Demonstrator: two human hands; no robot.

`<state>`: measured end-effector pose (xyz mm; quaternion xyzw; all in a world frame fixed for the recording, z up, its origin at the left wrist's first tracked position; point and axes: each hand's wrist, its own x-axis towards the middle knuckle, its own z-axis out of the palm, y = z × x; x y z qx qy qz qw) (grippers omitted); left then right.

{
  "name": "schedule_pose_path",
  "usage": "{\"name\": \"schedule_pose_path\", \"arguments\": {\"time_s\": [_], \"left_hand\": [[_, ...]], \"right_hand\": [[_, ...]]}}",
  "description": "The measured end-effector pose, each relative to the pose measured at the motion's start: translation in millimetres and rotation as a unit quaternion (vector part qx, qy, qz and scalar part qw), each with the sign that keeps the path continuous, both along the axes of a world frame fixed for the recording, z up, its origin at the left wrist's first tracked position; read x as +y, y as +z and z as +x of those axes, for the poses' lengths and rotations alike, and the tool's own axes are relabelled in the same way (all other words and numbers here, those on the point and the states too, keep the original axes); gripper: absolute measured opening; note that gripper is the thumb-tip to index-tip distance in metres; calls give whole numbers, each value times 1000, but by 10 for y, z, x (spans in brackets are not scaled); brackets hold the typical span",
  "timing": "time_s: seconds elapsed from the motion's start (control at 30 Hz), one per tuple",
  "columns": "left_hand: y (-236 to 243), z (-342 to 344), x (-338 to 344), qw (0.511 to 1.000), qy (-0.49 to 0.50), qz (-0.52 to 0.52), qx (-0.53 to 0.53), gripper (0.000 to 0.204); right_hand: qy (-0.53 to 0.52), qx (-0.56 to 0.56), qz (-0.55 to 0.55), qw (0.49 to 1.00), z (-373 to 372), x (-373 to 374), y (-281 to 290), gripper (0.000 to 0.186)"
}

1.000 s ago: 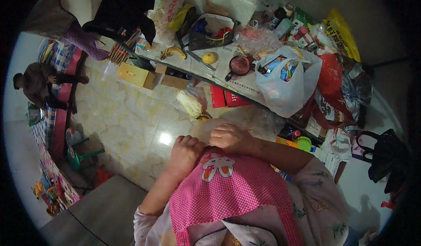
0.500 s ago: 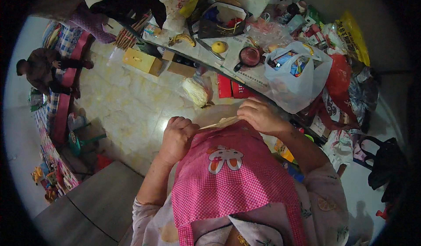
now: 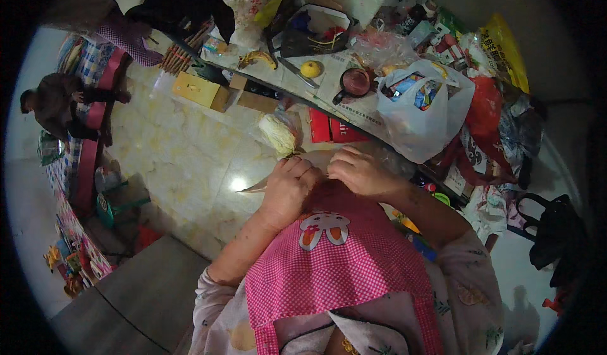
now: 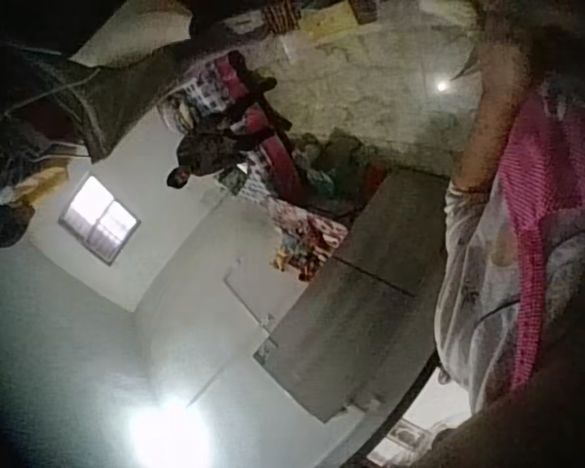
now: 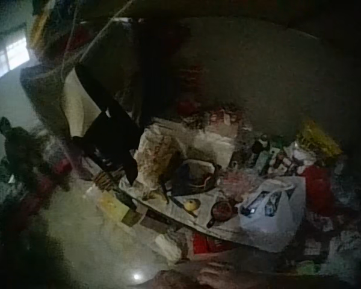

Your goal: The person carries a pink mug through the house, opens a paper bag, and adds its contents to the mug. They then return to the kitchen and stir a bowl of batter with chopsticks.

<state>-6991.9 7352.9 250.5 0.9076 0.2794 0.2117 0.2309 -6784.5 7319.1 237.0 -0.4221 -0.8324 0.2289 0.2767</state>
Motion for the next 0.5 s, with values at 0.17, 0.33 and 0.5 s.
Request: {"name": "schedule_pose_path", "arguments": {"time_s": [0.17,0.33,0.5], "left_hand": [[15,1,8,999,9,-31,-22,22],[-2,-81,-8,998,16,-62,-5,21],[-10,-105,-27,997,22,-72,-2,21]], "right_hand": [[-5,1,-6,1000,-12,-29,-38,8],[-25,44,-35,998,118,-40,104,11],[-30,21,-20,999,197,-45,85,11]]}}
